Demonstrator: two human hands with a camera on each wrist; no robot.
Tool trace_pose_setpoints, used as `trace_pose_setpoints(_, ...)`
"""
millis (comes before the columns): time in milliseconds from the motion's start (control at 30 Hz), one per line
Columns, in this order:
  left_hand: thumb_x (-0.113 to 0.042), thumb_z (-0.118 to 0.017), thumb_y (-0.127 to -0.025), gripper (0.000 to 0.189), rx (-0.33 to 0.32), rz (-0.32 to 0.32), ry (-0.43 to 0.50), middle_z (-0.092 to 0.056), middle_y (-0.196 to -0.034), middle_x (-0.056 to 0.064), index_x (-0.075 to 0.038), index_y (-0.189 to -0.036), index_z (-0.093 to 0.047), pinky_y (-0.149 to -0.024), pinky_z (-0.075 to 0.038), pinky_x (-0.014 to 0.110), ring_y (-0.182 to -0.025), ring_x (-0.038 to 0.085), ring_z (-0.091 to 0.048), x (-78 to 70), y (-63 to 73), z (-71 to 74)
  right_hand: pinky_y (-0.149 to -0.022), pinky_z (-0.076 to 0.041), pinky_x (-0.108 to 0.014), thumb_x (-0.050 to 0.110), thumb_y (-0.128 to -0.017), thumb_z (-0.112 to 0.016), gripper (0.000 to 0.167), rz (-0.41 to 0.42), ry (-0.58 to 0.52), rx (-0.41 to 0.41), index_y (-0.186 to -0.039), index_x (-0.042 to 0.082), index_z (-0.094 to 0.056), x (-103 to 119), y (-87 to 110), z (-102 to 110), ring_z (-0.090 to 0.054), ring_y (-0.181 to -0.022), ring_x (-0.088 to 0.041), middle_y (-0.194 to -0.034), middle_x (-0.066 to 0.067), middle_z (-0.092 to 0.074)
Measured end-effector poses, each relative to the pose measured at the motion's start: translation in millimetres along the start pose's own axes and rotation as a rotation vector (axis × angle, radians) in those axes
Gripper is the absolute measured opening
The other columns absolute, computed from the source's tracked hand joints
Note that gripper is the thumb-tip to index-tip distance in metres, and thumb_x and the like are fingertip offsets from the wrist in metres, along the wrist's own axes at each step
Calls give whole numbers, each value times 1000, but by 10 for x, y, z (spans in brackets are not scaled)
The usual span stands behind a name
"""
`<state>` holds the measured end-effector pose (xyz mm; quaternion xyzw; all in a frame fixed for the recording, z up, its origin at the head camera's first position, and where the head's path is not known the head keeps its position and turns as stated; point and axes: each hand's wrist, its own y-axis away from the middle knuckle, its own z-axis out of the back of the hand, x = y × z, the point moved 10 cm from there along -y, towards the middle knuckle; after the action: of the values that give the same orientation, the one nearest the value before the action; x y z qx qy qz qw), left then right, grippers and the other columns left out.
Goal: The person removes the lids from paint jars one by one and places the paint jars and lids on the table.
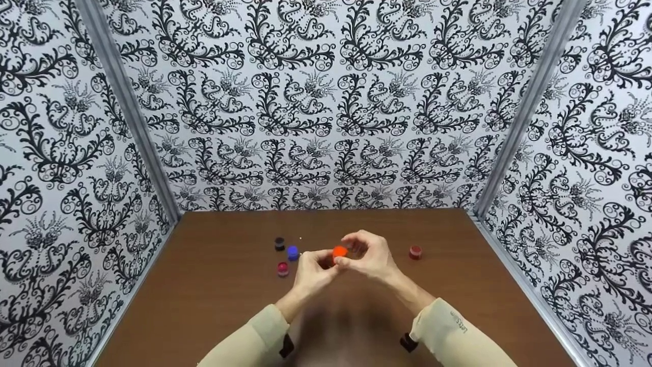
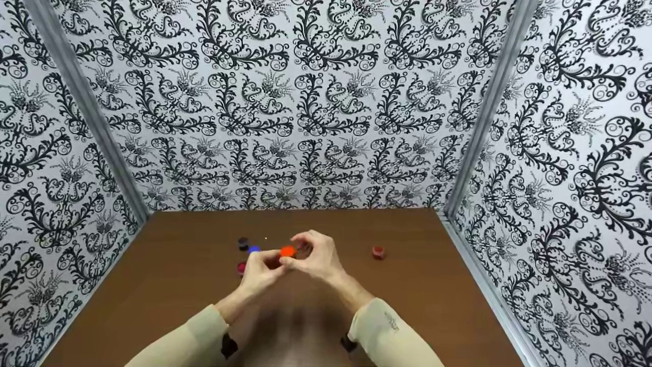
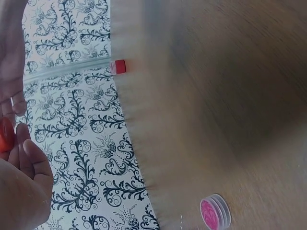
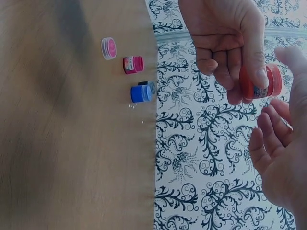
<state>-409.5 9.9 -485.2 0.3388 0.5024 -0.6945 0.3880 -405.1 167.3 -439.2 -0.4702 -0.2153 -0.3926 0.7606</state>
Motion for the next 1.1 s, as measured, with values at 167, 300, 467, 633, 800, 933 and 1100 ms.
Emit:
trace_pose_setpoints(167,-12,-91,-89,15,-26,22,-25,-83,-81,11,-5,-103,-88,-66,-52,16,-67,-1,-63,15,-20,17,-69,-58,-21,32,-77,-106,40,-58,42,-53,-101,11,-80,-11,-18,26,-69,-73,-10,-88,-6,-80)
trace_pose_setpoints(300,-11,-91,-88,17,-37,29,8,-85,-87,11,-6,-105,-88,-66,-55,16,-69,-1,-65,27,-24,22,-67,-56,-20,34,-76,-107,40,-68,73,-79,-94,14,-78,10,-42,8,-65,-69,-4,-81,-4,-77)
trace_pose_setpoints(467,-14,-93,-89,17,-38,35,6,-86,-91,11,-7,-104,-88,-69,-57,16,-72,0,-68,48,-20,14,-65,-56,-19,29,-78,-106,36,-51,58,-91,-91,11,-78,36,-53,-18,-65,-68,-5,-79,-7,-78)
trace_pose_setpoints(633,-13,-93,-89,14,-34,22,-5,-85,-88,11,-7,-100,-87,-68,-56,16,-71,1,-67,61,-10,12,-68,-57,-20,21,-80,-103,29,-16,33,-54,-97,10,-82,55,-58,-40,-70,-72,-15,-87,-9,-80)
trace_pose_setpoints(800,-9,-92,-89,17,-16,17,9,-85,-89,12,-6,-106,-87,-70,-57,17,-73,0,-68,75,2,-15,-67,-58,-23,13,-80,-99,26,44,-7,-4,-102,9,-85,73,-56,-70,-72,-72,-28,-89,-12,-79)
trace_pose_setpoints(933,-6,-91,-89,31,-10,25,76,-86,-97,16,-1,-119,-83,-78,-62,19,-82,2,-74,90,9,-43,-66,-60,-25,7,-79,-96,28,94,-42,21,-105,6,-86,94,-59,-92,-73,-72,-33,-90,-16,-78)
trace_pose_setpoints(1100,-2,-88,-89,34,-10,47,145,-86,-102,21,3,-120,-75,-82,-64,21,-89,5,-78,116,18,-66,-68,-63,-26,3,-78,-93,31,102,-44,50,-108,4,-86,89,-81,-112,-74,-75,-32,-94,-17,-80)
